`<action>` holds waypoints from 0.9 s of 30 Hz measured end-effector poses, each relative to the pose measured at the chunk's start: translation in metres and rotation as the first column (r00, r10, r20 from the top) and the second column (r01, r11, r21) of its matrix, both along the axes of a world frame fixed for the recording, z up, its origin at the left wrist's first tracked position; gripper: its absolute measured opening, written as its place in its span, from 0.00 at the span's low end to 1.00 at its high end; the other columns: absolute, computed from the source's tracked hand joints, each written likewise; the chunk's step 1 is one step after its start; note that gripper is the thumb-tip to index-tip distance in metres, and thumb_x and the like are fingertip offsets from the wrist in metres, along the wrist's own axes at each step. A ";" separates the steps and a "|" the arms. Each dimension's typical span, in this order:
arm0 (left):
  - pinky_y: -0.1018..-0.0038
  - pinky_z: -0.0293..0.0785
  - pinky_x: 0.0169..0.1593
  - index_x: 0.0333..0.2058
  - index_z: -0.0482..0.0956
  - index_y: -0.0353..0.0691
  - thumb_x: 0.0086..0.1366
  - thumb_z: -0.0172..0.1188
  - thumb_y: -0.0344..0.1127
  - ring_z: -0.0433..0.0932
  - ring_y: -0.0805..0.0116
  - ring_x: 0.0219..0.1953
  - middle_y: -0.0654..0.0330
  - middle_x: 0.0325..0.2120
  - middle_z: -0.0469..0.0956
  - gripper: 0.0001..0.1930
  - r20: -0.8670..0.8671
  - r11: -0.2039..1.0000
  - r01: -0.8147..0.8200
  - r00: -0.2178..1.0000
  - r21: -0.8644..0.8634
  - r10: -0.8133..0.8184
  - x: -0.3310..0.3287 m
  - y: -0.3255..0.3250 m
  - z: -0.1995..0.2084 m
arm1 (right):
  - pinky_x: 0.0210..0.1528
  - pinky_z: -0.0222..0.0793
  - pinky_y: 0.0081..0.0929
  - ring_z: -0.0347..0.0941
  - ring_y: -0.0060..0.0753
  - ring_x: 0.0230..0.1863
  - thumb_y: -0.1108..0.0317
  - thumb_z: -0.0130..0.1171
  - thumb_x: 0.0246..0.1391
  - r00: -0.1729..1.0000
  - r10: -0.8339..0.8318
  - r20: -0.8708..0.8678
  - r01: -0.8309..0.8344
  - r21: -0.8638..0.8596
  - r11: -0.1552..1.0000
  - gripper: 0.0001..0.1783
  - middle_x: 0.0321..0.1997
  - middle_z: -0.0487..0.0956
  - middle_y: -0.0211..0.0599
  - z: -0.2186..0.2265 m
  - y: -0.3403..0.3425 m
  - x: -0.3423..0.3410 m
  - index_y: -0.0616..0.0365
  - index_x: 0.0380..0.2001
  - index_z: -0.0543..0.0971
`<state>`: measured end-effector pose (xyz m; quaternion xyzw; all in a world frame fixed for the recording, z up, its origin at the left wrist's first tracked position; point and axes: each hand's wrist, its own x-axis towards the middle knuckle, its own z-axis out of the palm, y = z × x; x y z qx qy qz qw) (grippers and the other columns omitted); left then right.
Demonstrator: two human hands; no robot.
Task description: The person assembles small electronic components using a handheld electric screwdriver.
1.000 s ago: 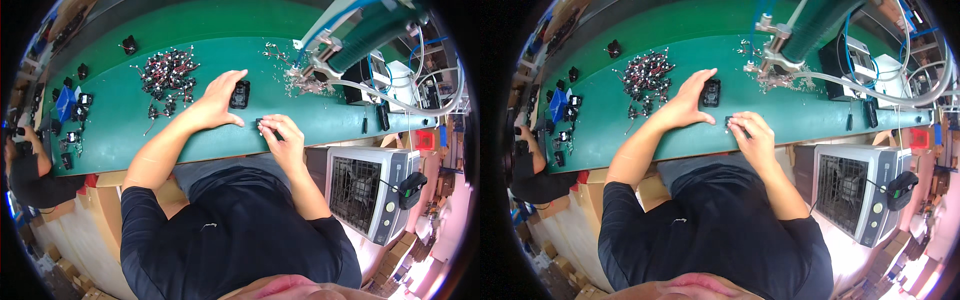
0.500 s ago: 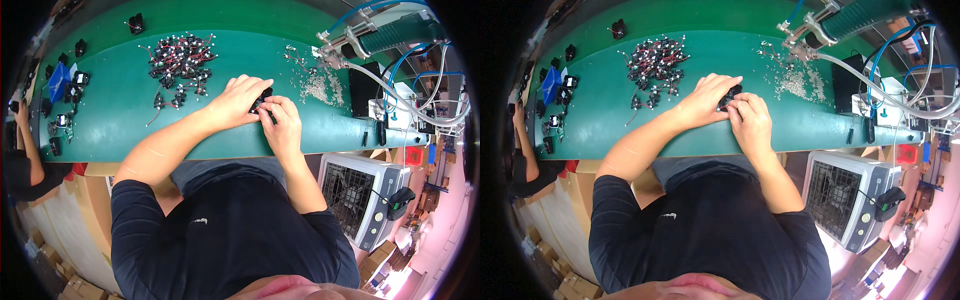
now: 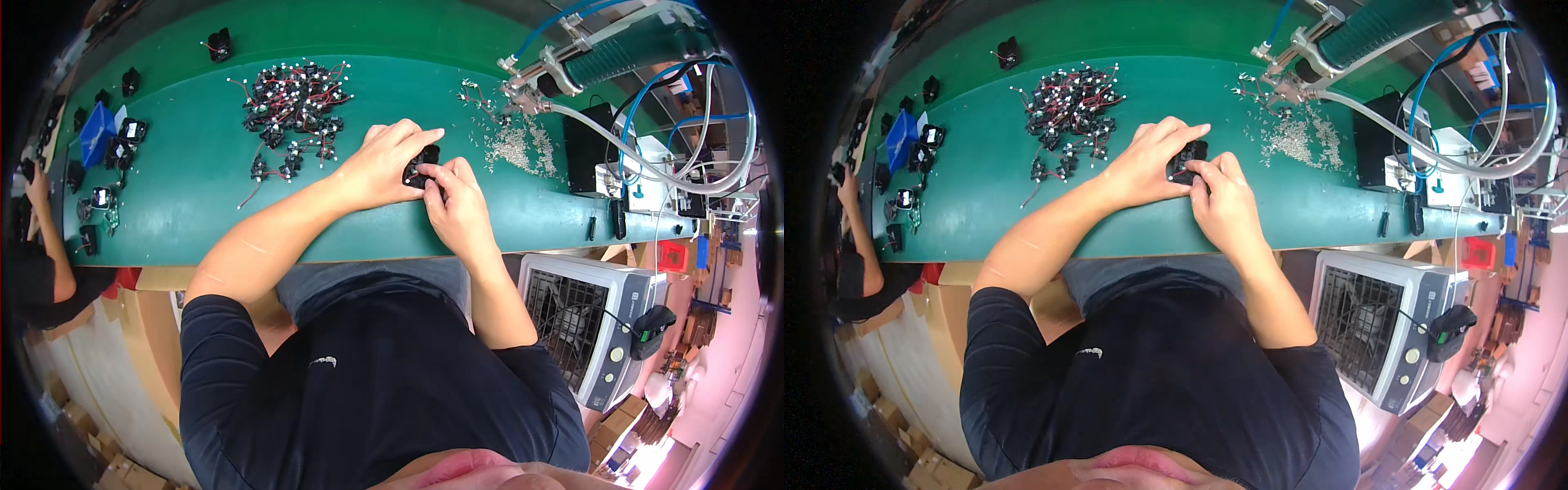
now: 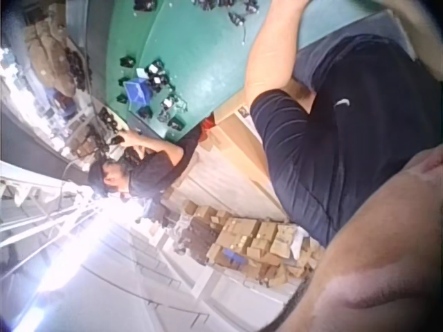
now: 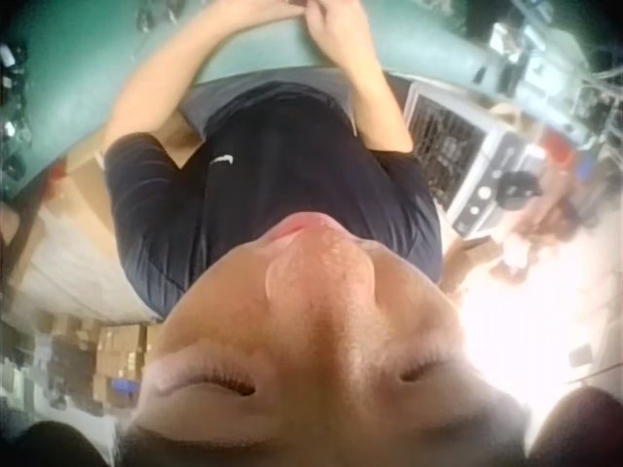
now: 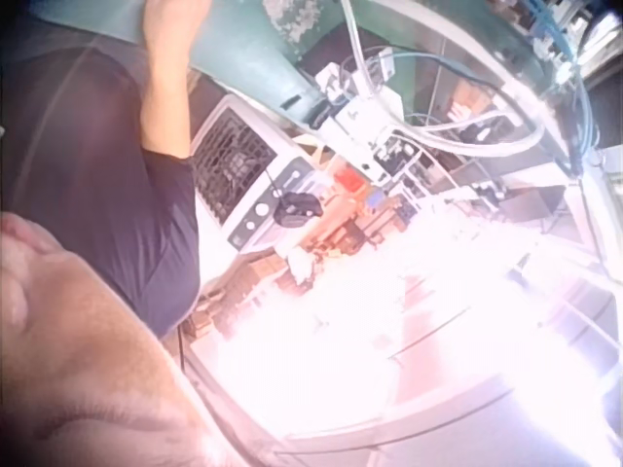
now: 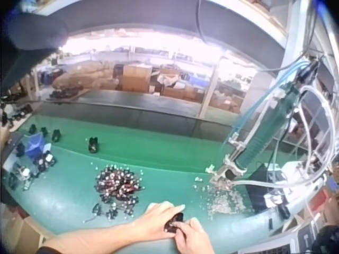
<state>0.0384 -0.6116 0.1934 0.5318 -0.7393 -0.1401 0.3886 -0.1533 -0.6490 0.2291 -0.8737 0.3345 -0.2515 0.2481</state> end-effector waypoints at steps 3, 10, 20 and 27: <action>0.59 0.67 0.57 0.64 0.69 0.43 0.48 0.79 0.40 0.75 0.53 0.54 0.54 0.51 0.74 0.44 -0.050 1.000 -0.005 0.999 -0.026 0.004 -0.002 0.001 -0.001 | 0.38 0.73 0.34 0.74 0.36 0.31 0.76 0.65 0.55 0.999 -0.024 0.037 0.022 0.051 0.998 0.14 0.36 0.75 0.36 0.019 -0.002 -0.005 0.57 0.46 0.83; 0.58 0.66 0.59 0.51 0.72 0.43 0.49 0.80 0.46 0.73 0.52 0.57 0.54 0.53 0.73 0.35 -0.105 0.998 -0.019 0.994 0.055 0.025 -0.001 -0.001 0.001 | 0.49 0.68 0.28 0.70 0.30 0.45 0.63 0.57 0.68 0.695 0.122 0.708 0.337 -0.471 0.815 0.24 0.53 0.74 0.45 0.152 -0.069 -0.004 0.68 0.60 0.68; 0.60 0.66 0.56 0.39 0.76 0.43 0.48 0.81 0.50 0.74 0.53 0.53 0.55 0.51 0.72 0.27 -0.030 0.999 -0.029 0.999 0.029 0.030 -0.001 0.000 -0.003 | 0.35 0.72 0.34 0.73 0.37 0.32 0.17 0.23 0.61 0.482 -0.132 0.866 -0.177 0.243 0.954 0.60 0.30 0.76 0.44 0.157 -0.060 0.020 0.70 0.60 0.67; 0.60 0.65 0.55 0.38 0.78 0.40 0.48 0.80 0.53 0.73 0.55 0.53 0.55 0.51 0.72 0.28 -0.011 0.999 -0.026 1.000 0.028 0.027 -0.002 0.001 -0.002 | 0.27 0.71 0.30 0.70 0.35 0.21 0.08 0.21 0.48 0.484 -0.089 0.870 -0.256 0.238 0.937 0.69 0.23 0.72 0.39 0.107 -0.036 0.038 0.70 0.58 0.68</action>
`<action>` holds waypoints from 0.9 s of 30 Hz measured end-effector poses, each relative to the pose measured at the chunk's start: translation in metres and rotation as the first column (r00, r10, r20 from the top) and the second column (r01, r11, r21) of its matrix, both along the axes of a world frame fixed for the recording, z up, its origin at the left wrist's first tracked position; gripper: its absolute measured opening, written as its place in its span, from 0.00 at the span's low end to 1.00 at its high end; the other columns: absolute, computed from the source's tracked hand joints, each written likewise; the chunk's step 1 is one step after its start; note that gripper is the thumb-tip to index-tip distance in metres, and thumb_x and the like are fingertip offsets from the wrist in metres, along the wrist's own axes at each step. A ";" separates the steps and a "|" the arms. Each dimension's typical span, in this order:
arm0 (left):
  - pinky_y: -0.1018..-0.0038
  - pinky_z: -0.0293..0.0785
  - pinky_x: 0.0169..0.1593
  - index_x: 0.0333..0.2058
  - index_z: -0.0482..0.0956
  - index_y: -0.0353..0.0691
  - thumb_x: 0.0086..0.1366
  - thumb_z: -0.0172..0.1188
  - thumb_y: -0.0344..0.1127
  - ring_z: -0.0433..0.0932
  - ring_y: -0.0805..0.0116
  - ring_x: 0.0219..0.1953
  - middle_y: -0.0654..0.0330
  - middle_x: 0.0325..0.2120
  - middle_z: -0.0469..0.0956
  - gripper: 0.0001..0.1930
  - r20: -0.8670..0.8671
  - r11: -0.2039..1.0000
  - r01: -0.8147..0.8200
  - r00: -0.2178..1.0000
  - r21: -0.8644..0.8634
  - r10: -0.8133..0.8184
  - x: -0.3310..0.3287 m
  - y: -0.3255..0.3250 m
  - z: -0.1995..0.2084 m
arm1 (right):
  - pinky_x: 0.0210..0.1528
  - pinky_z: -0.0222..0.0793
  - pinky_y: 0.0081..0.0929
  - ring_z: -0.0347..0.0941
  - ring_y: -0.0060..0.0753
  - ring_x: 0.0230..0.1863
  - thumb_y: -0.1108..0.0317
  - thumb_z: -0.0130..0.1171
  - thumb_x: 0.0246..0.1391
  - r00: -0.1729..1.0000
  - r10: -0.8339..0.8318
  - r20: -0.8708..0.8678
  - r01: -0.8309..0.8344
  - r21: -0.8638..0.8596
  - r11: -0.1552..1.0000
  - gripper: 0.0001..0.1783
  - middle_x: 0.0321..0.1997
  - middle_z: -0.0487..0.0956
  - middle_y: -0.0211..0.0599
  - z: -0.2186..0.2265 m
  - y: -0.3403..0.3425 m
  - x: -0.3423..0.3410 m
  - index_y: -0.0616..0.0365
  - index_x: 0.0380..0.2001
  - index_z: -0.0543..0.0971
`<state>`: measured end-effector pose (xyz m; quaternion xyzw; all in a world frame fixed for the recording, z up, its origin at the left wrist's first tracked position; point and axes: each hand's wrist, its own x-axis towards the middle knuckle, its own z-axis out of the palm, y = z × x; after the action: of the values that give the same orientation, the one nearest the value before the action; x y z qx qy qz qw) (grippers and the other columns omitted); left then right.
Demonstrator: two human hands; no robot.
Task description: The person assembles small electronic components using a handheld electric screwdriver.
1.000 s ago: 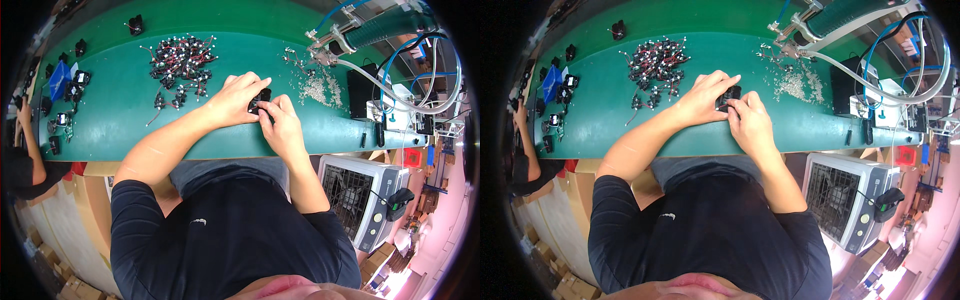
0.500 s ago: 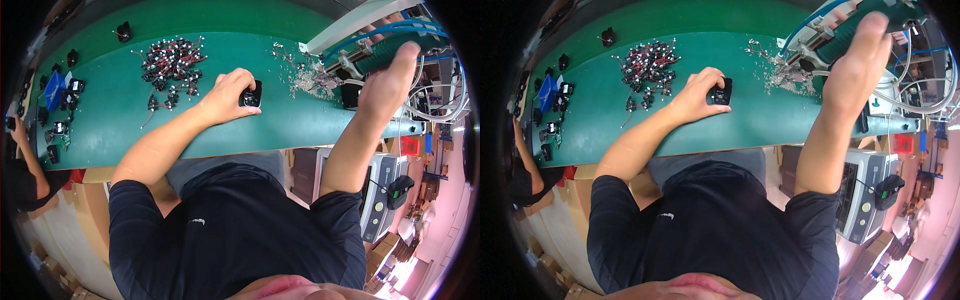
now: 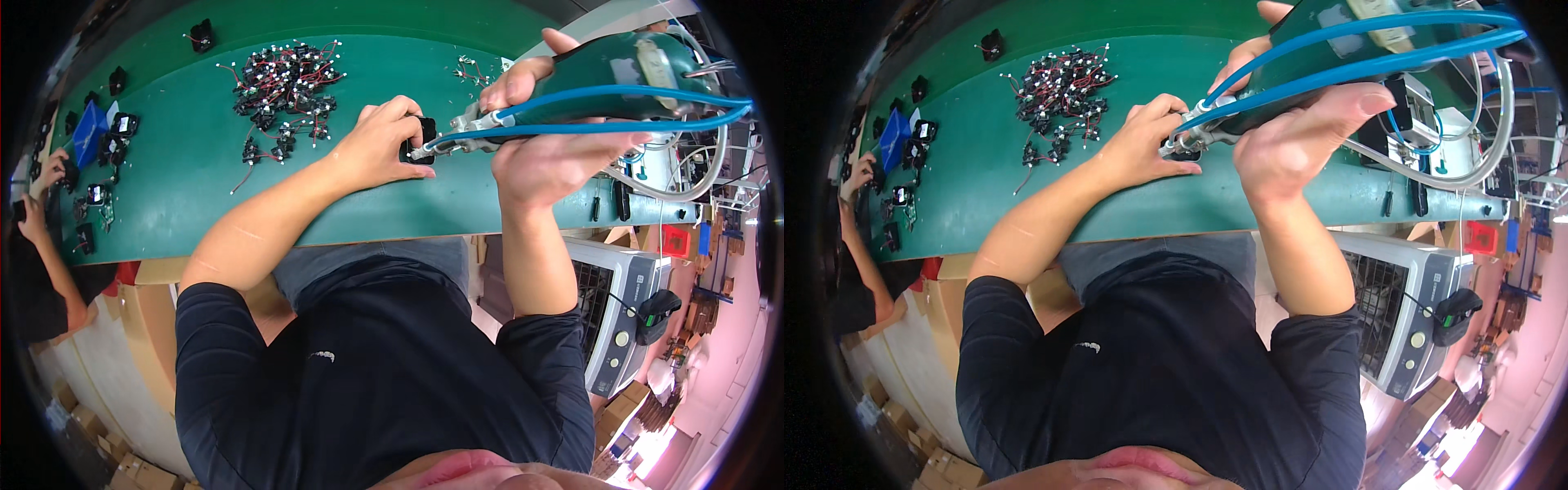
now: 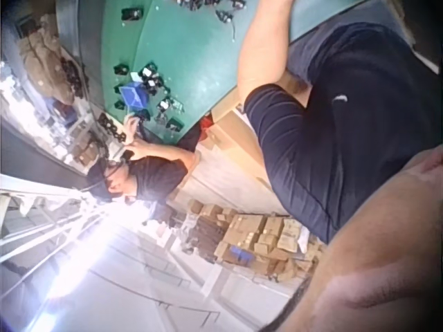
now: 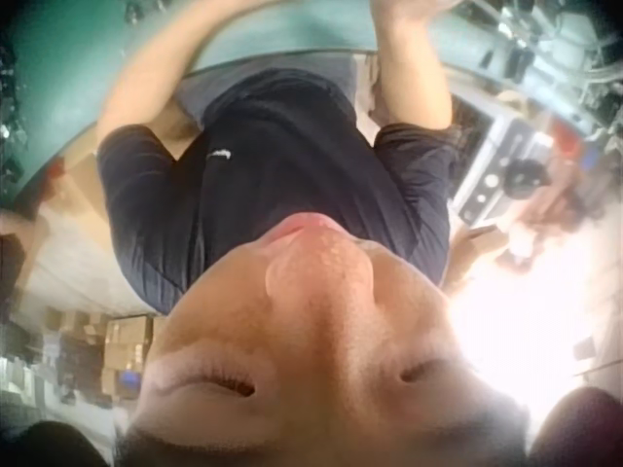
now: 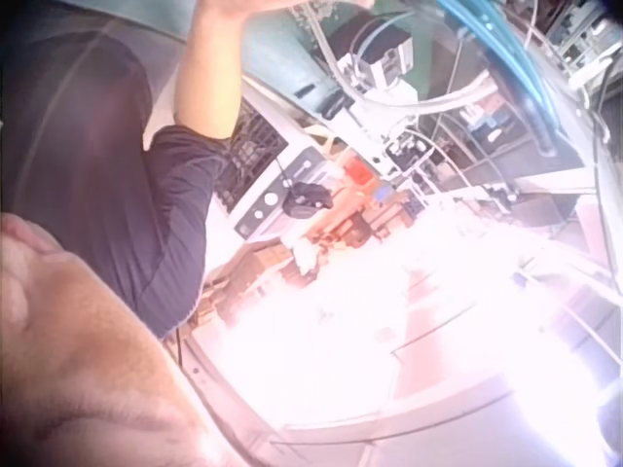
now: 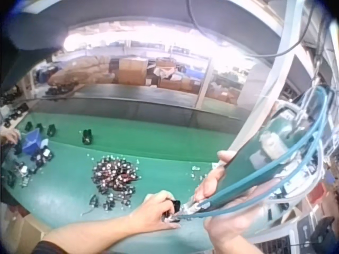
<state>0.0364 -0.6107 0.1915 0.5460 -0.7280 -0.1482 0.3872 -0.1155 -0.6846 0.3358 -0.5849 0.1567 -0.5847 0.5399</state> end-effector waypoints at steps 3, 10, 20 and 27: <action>0.60 0.65 0.56 0.36 0.78 0.40 0.49 0.80 0.53 0.73 0.54 0.53 0.55 0.51 0.72 0.27 -0.002 1.000 0.011 1.000 0.027 -0.011 -0.001 0.000 0.005 | 0.27 0.71 0.29 0.70 0.34 0.22 0.08 0.21 0.48 0.996 0.088 0.019 -0.087 -0.028 0.996 0.69 0.23 0.72 0.39 -0.012 -0.007 -0.004 0.70 0.56 0.68; 0.60 0.65 0.55 0.32 0.79 0.41 0.49 0.79 0.53 0.72 0.54 0.53 0.54 0.51 0.73 0.25 -0.011 0.999 -0.007 1.000 0.034 0.007 0.001 0.000 0.003 | 0.28 0.71 0.29 0.70 0.35 0.23 0.08 0.21 0.48 0.980 0.166 0.111 -0.164 -0.027 0.986 0.67 0.24 0.72 0.40 -0.018 -0.009 -0.006 0.67 0.56 0.69; 0.62 0.67 0.53 0.34 0.79 0.41 0.49 0.80 0.52 0.75 0.53 0.50 0.54 0.51 0.74 0.24 0.015 1.000 -0.011 1.000 0.008 0.011 0.000 -0.001 0.003 | 0.28 0.70 0.31 0.69 0.35 0.23 0.10 0.23 0.51 0.992 0.043 -0.114 -0.039 0.036 0.999 0.63 0.24 0.72 0.37 -0.008 -0.004 0.001 0.64 0.56 0.69; 0.61 0.65 0.57 0.53 0.72 0.42 0.45 0.82 0.48 0.74 0.54 0.53 0.55 0.49 0.74 0.39 -0.075 0.997 -0.033 0.996 0.073 0.039 -0.004 0.004 0.007 | 0.27 0.74 0.25 0.74 0.26 0.23 0.30 0.34 0.70 0.978 0.155 0.137 -0.121 -0.230 0.966 0.44 0.27 0.77 0.36 0.053 0.001 0.000 0.65 0.58 0.70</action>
<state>0.0321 -0.6072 0.1981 0.5665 -0.6969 -0.1879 0.3976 -0.1156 -0.6840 0.3888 -0.6036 0.0073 -0.6028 0.5218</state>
